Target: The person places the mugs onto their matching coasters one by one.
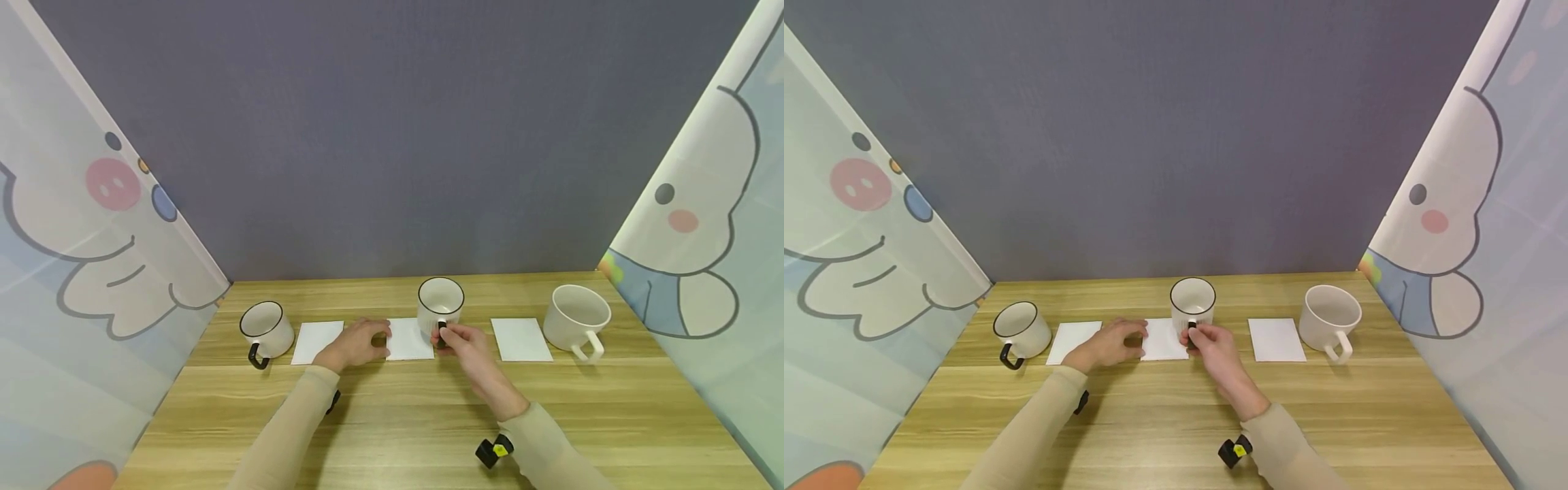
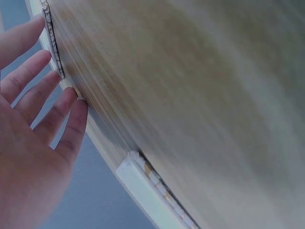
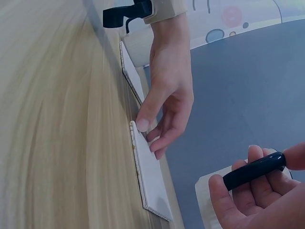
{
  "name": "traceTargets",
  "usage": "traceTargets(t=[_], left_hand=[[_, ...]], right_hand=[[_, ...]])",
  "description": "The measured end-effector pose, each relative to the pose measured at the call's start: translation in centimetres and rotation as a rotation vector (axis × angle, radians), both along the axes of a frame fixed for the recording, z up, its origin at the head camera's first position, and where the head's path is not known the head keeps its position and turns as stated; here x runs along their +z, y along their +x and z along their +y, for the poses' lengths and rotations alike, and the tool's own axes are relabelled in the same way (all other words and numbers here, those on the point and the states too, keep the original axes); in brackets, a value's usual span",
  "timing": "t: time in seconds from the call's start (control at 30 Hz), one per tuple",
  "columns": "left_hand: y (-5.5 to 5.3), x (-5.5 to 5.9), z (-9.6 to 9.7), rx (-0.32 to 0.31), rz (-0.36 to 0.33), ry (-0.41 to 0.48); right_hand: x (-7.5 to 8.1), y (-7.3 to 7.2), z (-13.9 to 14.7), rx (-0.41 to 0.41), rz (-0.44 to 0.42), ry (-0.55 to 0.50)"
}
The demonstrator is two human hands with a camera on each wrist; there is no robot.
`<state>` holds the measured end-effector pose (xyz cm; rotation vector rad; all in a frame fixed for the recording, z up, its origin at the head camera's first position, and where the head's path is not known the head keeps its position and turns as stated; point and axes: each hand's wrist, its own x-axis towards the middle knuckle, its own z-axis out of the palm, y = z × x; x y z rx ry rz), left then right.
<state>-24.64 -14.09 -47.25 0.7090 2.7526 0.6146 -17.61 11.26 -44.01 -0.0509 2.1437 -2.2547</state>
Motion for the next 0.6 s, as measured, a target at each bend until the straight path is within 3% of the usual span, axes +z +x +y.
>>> traceTargets(t=[0.6], left_hand=[[-0.2, -0.5, 0.0, 0.005, 0.033, 0.006]], right_hand=[[0.6, -0.1, -1.5, 0.019, 0.005, -0.003]])
